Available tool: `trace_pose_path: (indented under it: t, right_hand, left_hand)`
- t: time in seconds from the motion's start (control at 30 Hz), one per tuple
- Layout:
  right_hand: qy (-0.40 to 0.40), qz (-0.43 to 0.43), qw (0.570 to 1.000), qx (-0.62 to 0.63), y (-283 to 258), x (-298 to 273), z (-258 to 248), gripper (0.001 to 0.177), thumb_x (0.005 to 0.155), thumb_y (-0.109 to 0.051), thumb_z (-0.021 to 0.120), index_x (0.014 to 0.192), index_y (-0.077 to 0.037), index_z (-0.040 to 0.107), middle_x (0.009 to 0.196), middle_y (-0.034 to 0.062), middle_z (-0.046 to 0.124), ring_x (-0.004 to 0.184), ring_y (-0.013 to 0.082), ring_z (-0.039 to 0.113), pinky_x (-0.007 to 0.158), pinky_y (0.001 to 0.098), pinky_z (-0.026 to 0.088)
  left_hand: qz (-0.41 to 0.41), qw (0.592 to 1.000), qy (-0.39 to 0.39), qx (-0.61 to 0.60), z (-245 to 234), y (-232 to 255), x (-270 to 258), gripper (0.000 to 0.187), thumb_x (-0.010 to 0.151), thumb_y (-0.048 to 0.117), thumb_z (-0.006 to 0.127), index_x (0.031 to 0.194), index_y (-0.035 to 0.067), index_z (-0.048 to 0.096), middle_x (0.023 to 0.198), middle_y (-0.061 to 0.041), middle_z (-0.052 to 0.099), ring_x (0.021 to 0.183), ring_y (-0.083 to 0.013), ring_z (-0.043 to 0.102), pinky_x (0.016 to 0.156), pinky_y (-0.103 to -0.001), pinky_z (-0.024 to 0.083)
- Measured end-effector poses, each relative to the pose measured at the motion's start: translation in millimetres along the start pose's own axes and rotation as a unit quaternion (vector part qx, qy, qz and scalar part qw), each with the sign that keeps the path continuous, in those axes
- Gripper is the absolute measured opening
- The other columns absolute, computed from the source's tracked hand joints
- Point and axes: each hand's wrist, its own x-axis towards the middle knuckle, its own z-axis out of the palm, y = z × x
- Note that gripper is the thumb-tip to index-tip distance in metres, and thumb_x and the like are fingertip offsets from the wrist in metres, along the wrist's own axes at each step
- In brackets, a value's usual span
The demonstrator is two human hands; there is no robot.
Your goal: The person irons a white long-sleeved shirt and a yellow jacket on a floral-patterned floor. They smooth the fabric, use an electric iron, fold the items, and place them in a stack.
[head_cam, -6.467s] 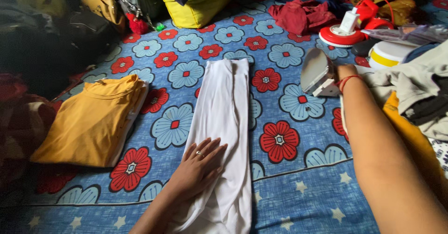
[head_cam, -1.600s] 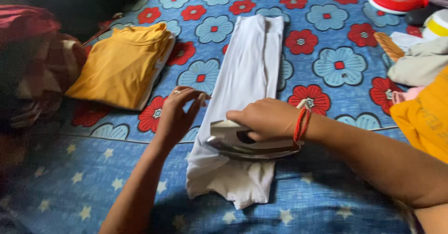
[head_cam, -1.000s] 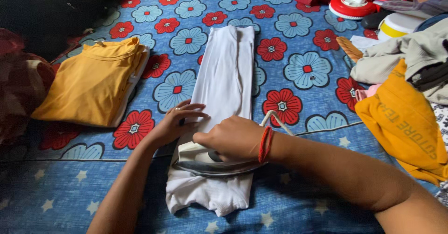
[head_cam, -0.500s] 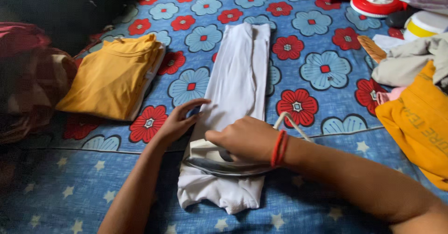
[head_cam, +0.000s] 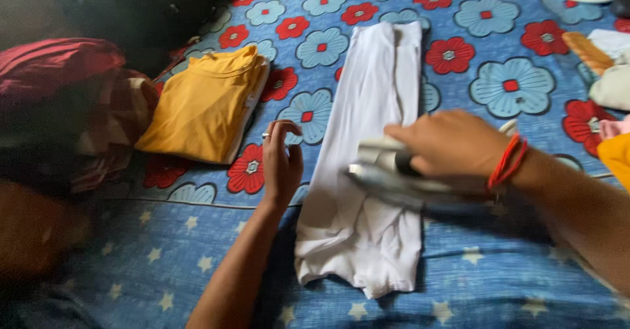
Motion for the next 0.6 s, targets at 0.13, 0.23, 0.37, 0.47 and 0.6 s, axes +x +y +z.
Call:
trace_pose_path:
  t: [0.13,0.23,0.37,0.47,0.6]
  right_hand:
    - [0.059,0.011,0.996,-0.060,14.2,29.2,0.6,0.037,0.077,-0.022,0.069,0.111,-0.013,0.059,0.081,0.0192,0.072,0.083,0.0429,0.071,0.075,0.0562,0.055]
    - [0.080,0.003,0.995,-0.059,20.4,53.5,9.8,0.034,0.077,-0.021,0.070,0.108,-0.011,0.061,0.082,0.0191,0.073,0.082,0.0420,0.071,0.074,0.0560,0.055]
    - [0.089,-0.017,0.995,-0.042,18.6,90.0,23.2,0.030,0.079,-0.025,0.072,0.104,-0.011,0.063,0.082,0.0193,0.073,0.080,0.0420,0.071,0.071,0.0556,0.054]
    - [0.085,-0.034,0.995,-0.031,13.2,105.6,32.4,0.027,0.080,-0.021,0.070,0.104,-0.011,0.063,0.082,0.0191,0.073,0.079,0.0411,0.071,0.070,0.0543,0.055]
    - [0.073,-0.041,0.996,0.000,16.2,106.7,33.5,0.027,0.079,-0.018,0.069,0.104,-0.010,0.064,0.083,0.0188,0.073,0.079,0.0408,0.071,0.070,0.0536,0.054]
  left_hand:
    - [0.071,0.996,0.038,0.042,0.3,8.5,-5.2,0.021,0.073,-0.011,0.053,0.089,0.003,0.053,0.092,-0.013,0.059,0.091,-0.0338,0.058,0.085,-0.045,0.045]
    - [0.132,0.990,-0.043,0.020,7.6,8.4,-14.6,0.015,0.076,-0.008,0.057,0.083,0.005,0.056,0.086,-0.013,0.059,0.085,-0.0338,0.059,0.078,-0.044,0.047]
    - [0.155,0.963,-0.213,-0.064,24.6,14.8,-25.7,0.010,0.077,0.003,0.070,0.082,0.009,0.063,0.076,-0.007,0.062,0.075,-0.0302,0.064,0.069,-0.042,0.050]
    - [0.153,0.936,-0.307,-0.079,22.2,26.8,-34.5,0.013,0.074,0.003,0.071,0.080,0.008,0.061,0.080,-0.009,0.062,0.082,-0.0327,0.064,0.074,-0.043,0.051]
    - [0.158,0.940,-0.289,-0.085,15.7,37.0,-26.2,0.020,0.068,0.004,0.070,0.085,0.007,0.062,0.092,-0.010,0.065,0.093,-0.0341,0.063,0.081,-0.042,0.052]
